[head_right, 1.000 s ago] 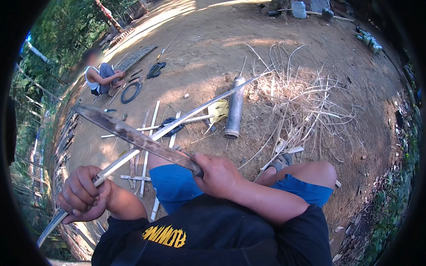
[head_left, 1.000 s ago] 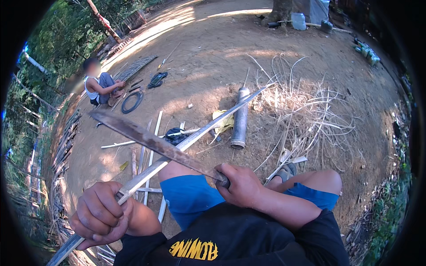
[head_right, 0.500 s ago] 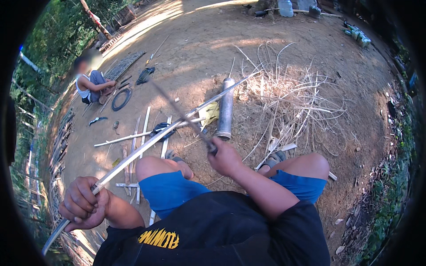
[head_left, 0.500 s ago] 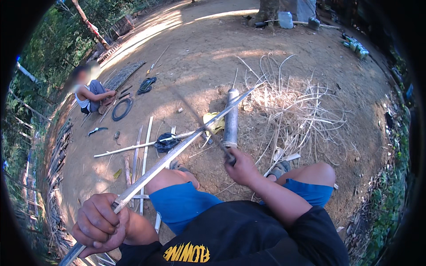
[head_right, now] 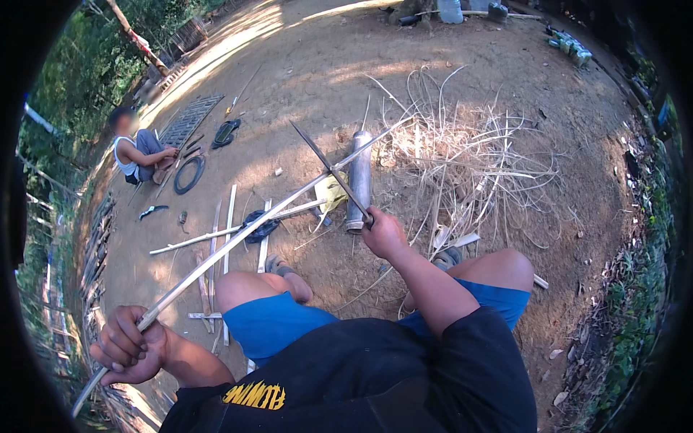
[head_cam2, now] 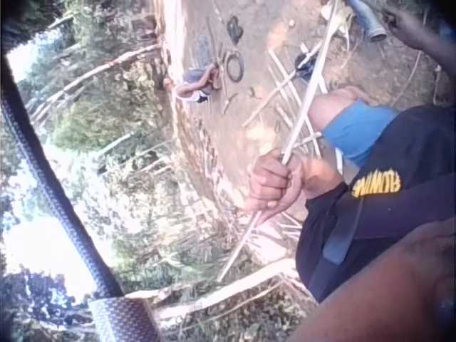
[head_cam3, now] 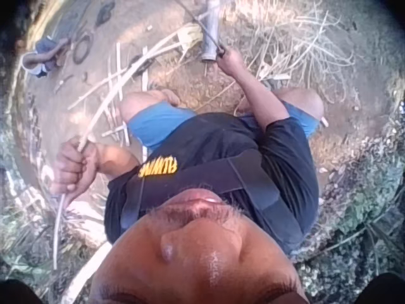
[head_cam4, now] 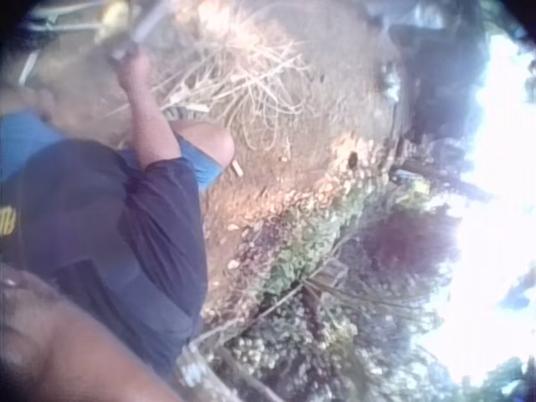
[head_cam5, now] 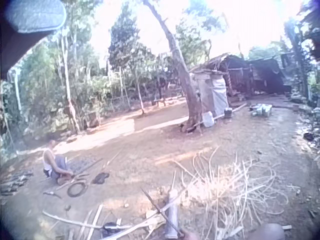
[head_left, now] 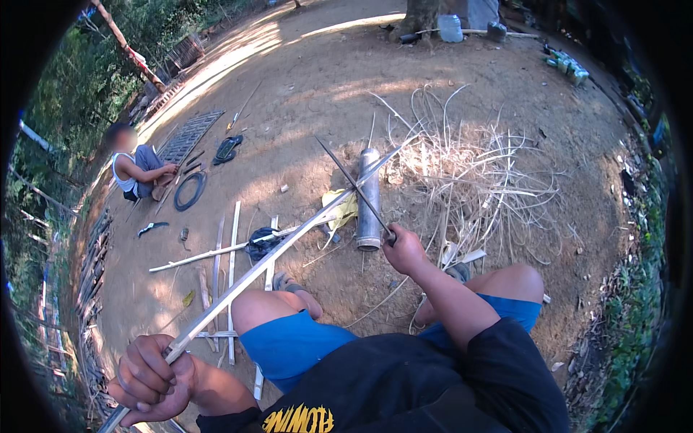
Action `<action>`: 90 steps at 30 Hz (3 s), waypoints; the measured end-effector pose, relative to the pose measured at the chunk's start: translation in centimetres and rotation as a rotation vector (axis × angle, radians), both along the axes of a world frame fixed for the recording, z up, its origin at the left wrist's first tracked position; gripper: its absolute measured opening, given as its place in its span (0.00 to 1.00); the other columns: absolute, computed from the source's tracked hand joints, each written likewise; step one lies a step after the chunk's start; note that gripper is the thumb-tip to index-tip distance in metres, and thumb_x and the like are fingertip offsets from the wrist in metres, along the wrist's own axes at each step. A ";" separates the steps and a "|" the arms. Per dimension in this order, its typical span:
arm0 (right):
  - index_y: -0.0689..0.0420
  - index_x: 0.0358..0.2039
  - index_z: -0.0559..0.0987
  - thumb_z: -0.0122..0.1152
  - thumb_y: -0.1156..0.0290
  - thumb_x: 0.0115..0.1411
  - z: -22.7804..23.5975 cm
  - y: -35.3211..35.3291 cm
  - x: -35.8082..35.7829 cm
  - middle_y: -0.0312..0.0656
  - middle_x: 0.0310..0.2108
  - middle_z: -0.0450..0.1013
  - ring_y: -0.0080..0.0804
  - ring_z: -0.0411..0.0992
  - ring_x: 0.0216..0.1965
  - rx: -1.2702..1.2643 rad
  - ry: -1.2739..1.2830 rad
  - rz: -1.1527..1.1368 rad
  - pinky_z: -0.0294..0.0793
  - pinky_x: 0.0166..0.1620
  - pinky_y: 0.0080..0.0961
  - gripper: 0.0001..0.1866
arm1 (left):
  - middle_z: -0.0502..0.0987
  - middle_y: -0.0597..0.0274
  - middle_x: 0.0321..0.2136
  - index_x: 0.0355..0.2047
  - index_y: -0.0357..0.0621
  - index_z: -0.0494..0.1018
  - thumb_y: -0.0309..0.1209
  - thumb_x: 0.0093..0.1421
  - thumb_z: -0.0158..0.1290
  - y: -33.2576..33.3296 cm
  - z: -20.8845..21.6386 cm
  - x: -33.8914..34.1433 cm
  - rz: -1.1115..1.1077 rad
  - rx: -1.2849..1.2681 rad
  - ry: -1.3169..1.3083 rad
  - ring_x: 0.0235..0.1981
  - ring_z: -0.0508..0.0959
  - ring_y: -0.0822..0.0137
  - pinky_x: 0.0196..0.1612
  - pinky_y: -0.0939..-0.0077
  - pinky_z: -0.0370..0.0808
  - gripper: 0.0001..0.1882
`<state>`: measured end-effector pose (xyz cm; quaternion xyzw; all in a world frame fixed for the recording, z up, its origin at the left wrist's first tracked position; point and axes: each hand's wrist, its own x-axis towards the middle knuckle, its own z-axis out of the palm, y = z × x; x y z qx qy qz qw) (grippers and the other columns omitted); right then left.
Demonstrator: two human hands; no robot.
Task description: The person uses a knife to shave thin strips from a long wooden stick, rotating the stick and adjusting grip to remove material along its length. The person sits on the ground while working, and another person is visible in the background.
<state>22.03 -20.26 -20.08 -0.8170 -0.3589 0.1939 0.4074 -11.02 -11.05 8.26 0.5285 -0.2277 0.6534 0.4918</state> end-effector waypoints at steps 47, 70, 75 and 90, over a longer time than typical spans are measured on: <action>0.57 0.41 0.74 0.53 0.70 0.53 6.0 3.4 3.2 0.56 0.34 0.75 0.55 0.73 0.39 -0.168 0.038 0.168 0.72 0.44 0.45 0.14 | 0.55 0.72 0.12 0.20 0.48 0.62 0.65 0.55 0.46 10.9 -3.7 11.0 -0.166 -0.163 0.153 0.12 0.54 0.76 0.21 0.79 0.55 0.31; 0.56 0.38 0.74 0.54 0.69 0.53 -8.2 9.6 16.9 0.54 0.33 0.75 0.53 0.74 0.36 -0.239 -0.055 -0.006 0.72 0.43 0.44 0.12 | 0.53 0.75 0.09 0.15 0.52 0.55 0.65 0.57 0.43 14.9 -2.4 11.6 0.100 -0.220 0.163 0.09 0.53 0.80 0.16 0.86 0.52 0.31; 0.53 0.44 0.74 0.54 0.66 0.56 -1.1 11.7 12.7 0.52 0.35 0.76 0.51 0.74 0.39 -0.154 0.043 0.270 0.72 0.46 0.43 0.14 | 0.54 0.74 0.08 0.16 0.52 0.55 0.63 0.60 0.41 15.5 -1.8 11.4 0.125 -0.233 0.114 0.07 0.52 0.80 0.15 0.88 0.51 0.30; 0.54 0.45 0.75 0.51 0.69 0.58 -6.9 14.8 19.5 0.51 0.38 0.76 0.49 0.75 0.41 -0.301 0.012 0.229 0.74 0.46 0.44 0.14 | 0.53 0.71 0.09 0.15 0.50 0.55 0.73 0.56 0.22 20.3 -1.3 9.5 0.041 -0.238 0.204 0.11 0.52 0.76 0.17 0.81 0.52 0.39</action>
